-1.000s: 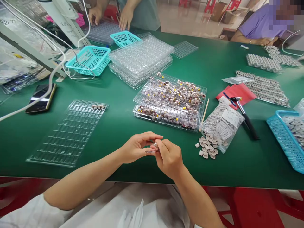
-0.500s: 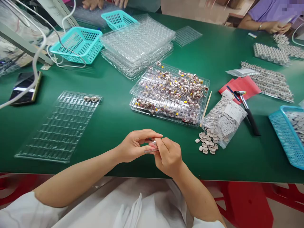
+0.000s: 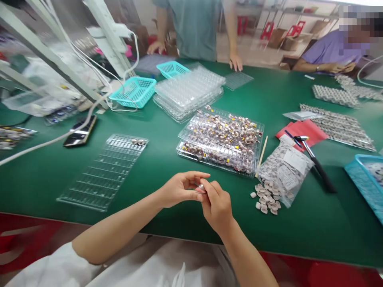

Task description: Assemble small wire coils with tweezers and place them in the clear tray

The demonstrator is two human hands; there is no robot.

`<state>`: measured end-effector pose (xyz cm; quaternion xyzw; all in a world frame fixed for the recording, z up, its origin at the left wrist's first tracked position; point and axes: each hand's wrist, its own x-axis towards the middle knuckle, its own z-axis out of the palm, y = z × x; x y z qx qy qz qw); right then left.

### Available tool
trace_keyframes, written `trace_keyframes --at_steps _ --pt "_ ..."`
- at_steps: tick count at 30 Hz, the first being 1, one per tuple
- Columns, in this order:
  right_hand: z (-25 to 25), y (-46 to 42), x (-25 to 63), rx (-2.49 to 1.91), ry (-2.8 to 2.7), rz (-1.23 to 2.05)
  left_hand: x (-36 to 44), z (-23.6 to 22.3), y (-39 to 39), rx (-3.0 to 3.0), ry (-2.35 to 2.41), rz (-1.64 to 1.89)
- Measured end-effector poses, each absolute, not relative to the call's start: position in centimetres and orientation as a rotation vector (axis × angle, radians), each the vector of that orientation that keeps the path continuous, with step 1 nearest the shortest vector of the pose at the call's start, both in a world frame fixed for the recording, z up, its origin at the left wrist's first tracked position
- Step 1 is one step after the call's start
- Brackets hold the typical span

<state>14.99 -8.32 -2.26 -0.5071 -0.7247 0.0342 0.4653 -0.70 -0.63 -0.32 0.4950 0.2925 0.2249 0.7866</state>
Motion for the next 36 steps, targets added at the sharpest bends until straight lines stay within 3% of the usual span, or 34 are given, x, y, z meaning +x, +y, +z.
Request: trace_keyframes --at_steps 13,17,23,36 --pt "-2.8 -8.6 15.3 -1.103 -1.887 0.304 -3.4 1.1 -0.3 0.97 0.652 0.387" --pt "-3.2 -8.9 15.2 -1.139 -1.872 0.34 -8.3 1.9 1.7 1.286 0.957 0.637" --pt "-2.9 -8.9 14.8 -1.064 -1.855 0.296 -19.1 1.8 9.2 1.899 1.799 0.971" --pt "-3.5 -8.7 14.8 -1.112 -1.841 0.242 -23.5 -2.0 13.7 2.365 1.788 0.719"
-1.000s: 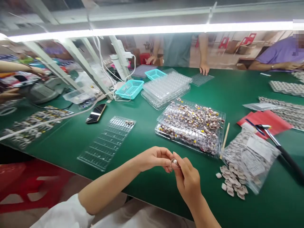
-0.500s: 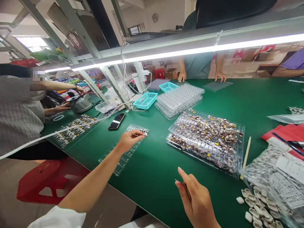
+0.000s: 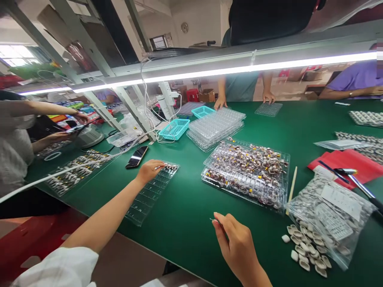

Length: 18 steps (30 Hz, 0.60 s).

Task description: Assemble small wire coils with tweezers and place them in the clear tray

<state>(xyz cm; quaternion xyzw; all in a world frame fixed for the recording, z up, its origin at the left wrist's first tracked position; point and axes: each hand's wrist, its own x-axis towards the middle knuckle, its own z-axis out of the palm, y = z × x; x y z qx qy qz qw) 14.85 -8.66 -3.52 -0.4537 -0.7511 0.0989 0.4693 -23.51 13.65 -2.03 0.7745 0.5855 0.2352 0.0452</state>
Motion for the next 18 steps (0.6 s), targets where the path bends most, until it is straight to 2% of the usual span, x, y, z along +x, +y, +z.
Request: trace_keyframes --at_steps 4,7,10,13,18 --pt "-3.0 -8.6 14.9 -1.242 -1.741 0.228 -21.7 -1.8 12.5 2.443 1.74 0.702" --pt "-3.1 -8.5 14.9 -1.359 -1.673 0.219 -17.1 -1.9 9.9 2.477 1.63 0.755" --pt "-3.1 -8.6 15.1 -1.428 -1.654 0.273 -10.8 -1.8 6.6 2.638 1.223 0.746" --pt "-1.8 -8.7 16.4 -1.48 -1.737 0.3 -5.4 -1.6 4.3 2.643 1.029 0.784" --pt "1.5 -6.0 21.7 -1.737 -1.691 0.025 -0.8 -2.8 2.3 2.6 0.862 0.775"
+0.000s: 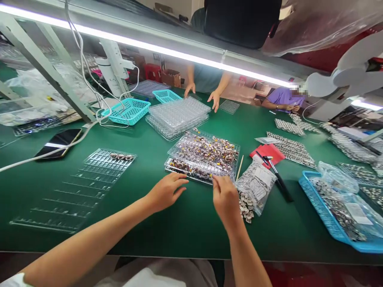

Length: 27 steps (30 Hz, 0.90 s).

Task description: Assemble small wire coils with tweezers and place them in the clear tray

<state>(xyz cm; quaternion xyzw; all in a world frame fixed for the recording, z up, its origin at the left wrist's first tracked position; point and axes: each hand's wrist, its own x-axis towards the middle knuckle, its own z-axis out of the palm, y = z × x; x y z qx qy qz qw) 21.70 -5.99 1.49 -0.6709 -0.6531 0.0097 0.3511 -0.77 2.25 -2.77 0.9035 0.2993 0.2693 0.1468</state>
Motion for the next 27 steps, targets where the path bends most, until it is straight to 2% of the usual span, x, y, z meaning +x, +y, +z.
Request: trace_keyframes --at_steps 4,9,14,20,23,27 --pt "2.3 -1.0 25.5 -2.129 -1.582 -0.003 0.2 -4.0 0.9 2.585 0.78 0.684" --pt "1.4 2.8 26.6 -2.159 -1.584 0.059 -0.3 -4.6 0.6 2.529 0.735 0.714" --pt "1.4 1.6 25.7 -2.042 -1.558 0.188 -0.7 -4.2 1.0 2.37 0.714 0.827" --pt "1.4 -3.1 21.9 -1.822 -1.479 0.649 -0.8 -2.2 0.6 1.908 0.783 0.806" --pt "1.3 -5.5 19.1 -1.465 -1.089 1.193 -0.8 -0.6 0.1 1.483 0.669 0.739" --pt "1.1 -7.4 16.6 -1.255 -0.901 1.37 -1.0 1.6 -0.4 1.144 0.514 0.624"
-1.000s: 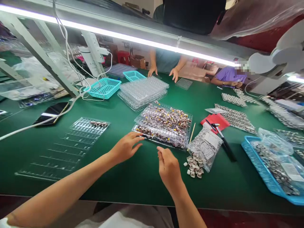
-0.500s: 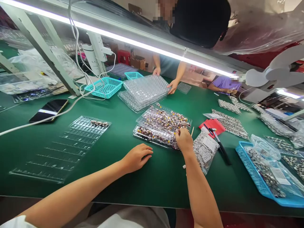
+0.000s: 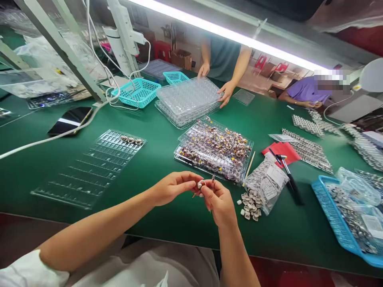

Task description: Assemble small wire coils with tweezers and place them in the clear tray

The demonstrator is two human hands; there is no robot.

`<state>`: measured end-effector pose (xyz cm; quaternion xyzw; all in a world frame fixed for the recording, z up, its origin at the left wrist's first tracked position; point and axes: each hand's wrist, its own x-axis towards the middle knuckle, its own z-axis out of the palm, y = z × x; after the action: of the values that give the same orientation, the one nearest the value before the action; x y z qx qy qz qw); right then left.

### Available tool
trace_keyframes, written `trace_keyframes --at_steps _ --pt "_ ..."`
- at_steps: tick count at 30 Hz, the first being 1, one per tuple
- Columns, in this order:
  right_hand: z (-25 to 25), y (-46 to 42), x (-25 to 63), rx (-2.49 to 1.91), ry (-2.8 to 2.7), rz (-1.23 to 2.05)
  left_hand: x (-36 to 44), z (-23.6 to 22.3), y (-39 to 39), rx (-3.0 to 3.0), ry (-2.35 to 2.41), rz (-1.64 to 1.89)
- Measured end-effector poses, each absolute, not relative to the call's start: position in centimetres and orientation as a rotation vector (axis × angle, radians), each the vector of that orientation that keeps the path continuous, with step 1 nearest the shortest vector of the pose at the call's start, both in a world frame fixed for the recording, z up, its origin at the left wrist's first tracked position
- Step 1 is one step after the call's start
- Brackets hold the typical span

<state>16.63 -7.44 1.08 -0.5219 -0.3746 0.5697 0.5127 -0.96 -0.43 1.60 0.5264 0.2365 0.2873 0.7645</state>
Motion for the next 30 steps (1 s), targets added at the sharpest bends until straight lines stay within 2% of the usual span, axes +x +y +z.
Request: trace_keyframes --at_steps 5,15,24,27,30 --pt "-0.4 -7.9 16.0 -1.232 -0.896 1.258 -1.0 2.2 -0.6 1.036 0.552 0.584" --pt "-1.6 -7.8 15.6 -1.312 -0.88 1.279 -0.9 -0.7 0.0 0.993 0.514 0.562" --pt "-0.8 -8.1 14.9 -1.532 -1.04 1.207 -0.8 -0.2 -0.8 1.428 0.793 0.567" --pt "-0.8 -8.4 15.0 -1.501 -1.136 1.131 -0.7 -0.3 -0.7 1.248 0.768 0.588" --pt "-0.9 -8.8 15.2 -1.54 -1.276 0.859 -0.8 -0.6 -0.2 0.906 0.73 0.61"
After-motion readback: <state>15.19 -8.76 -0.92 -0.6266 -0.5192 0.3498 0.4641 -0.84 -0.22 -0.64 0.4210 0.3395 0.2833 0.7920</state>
